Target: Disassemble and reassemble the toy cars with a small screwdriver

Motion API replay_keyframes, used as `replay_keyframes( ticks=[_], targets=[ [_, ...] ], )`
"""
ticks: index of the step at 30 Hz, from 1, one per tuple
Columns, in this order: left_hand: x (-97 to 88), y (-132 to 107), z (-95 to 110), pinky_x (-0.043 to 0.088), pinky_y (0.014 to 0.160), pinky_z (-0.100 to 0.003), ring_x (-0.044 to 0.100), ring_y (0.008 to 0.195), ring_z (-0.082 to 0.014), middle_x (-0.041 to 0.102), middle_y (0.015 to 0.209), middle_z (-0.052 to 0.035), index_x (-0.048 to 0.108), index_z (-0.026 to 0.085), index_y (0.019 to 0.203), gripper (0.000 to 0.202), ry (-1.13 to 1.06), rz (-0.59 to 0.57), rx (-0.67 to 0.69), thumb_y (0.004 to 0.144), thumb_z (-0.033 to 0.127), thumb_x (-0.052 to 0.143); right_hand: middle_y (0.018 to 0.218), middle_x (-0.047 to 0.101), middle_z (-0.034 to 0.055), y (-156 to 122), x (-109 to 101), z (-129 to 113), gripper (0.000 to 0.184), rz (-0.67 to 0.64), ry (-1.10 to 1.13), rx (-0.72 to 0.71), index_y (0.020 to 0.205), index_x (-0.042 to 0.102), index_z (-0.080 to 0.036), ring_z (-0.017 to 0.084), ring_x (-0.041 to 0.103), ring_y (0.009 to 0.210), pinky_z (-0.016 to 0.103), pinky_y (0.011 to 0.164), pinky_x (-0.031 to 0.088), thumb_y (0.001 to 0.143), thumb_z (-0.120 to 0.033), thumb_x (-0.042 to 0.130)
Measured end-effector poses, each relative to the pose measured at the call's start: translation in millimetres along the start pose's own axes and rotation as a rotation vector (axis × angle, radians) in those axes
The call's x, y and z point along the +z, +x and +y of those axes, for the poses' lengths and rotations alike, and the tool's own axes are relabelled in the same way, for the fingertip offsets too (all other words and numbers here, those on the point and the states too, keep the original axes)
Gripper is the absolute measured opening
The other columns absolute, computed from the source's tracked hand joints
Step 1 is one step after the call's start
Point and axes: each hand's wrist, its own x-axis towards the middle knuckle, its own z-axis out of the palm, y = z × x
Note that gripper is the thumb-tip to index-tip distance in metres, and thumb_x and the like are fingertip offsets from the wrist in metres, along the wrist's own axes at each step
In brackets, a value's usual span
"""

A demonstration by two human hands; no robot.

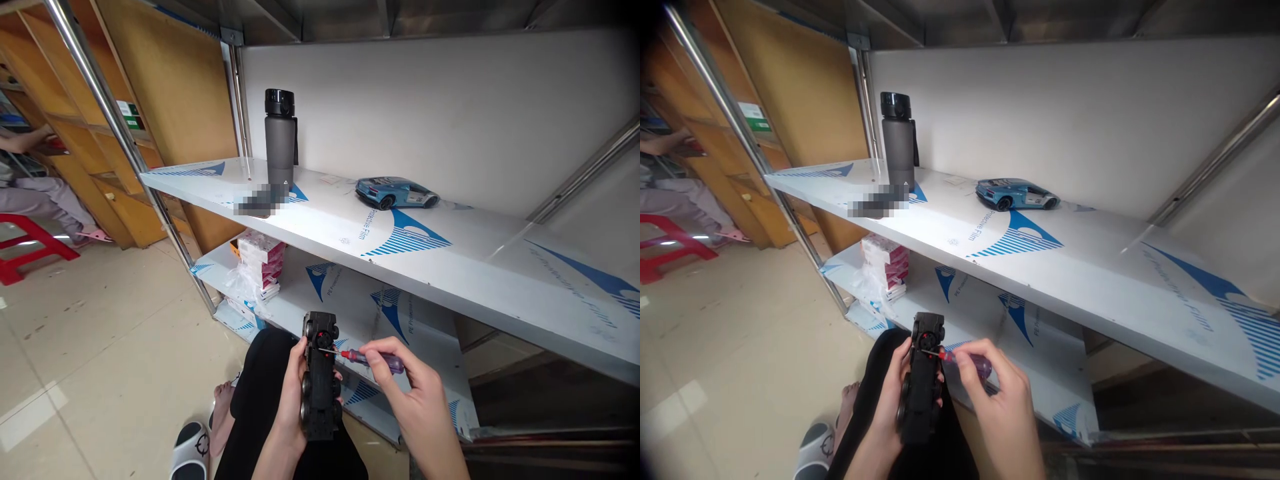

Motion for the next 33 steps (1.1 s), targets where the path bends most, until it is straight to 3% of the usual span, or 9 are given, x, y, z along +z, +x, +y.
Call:
replay_keyframes(
  ticks=[9,19,25,30,33],
  targets=[
    [-4.6,0.4,-5.2,0.057,0.047,-0.028,0.065,0.047,-0.0172,0.075,0.068,-0.0084,0.077,0.011,0.095,0.056,-0.011,-0.053,0.016,0.101,0.064,0.059,0.089,0.076,-0.0014,-3.8,2.6,-2.8,0.034,-0.001,0.002,0.003,0.087,0.076,-0.028,0.018,0.068,0.085,0.023,0.076,0.051,0.104,-0.056,0.063],
    [7.3,-10.4,-2.1,0.055,0.045,-0.026,0.064,0.045,-0.0168,0.075,0.065,-0.0082,0.076,0.013,0.089,0.052,0.018,0.042,0.05,0.1,0.062,0.062,0.084,0.073,-0.0025,-8.8,-4.4,-6.5,0.035,0.04,-0.051,-0.021,0.085,0.076,-0.029,0.017,0.064,0.077,0.021,0.072,0.05,0.103,-0.057,0.064],
    [16.3,-20.1,1.0,0.055,0.042,-0.025,0.063,0.043,-0.0158,0.075,0.061,-0.0077,0.076,0.014,0.08,0.054,0.008,0.072,0.075,0.084,0.068,0.079,0.086,0.075,-0.0029,-9.7,-4.3,-5.7,0.033,0.014,-0.046,-0.026,0.087,0.076,-0.029,0.016,0.065,0.079,0.02,0.073,0.05,0.104,-0.055,0.063],
    [17.8,-19.4,3.6,0.048,0.033,-0.023,0.057,0.034,-0.0135,0.073,0.057,-0.0043,0.074,0.017,0.077,0.057,0.149,0.248,0.169,0.074,0.073,0.086,0.088,0.076,-0.0024,-9.6,1.7,-8.7,0.031,0.01,-0.053,-0.032,0.088,0.075,-0.029,0.017,0.068,0.084,0.02,0.075,0.051,0.106,-0.051,0.062],
    [16.3,-18.5,4.3,0.047,0.032,-0.023,0.059,0.035,-0.0153,0.071,0.054,-0.0018,0.074,0.018,0.083,0.058,0.176,0.244,0.196,0.074,0.074,0.085,0.088,0.075,-0.0028,-9.2,3.7,-11.0,0.03,0.008,-0.068,-0.04,0.089,0.075,-0.029,0.017,0.068,0.084,0.021,0.075,0.049,0.107,-0.048,0.061]
  ],
)
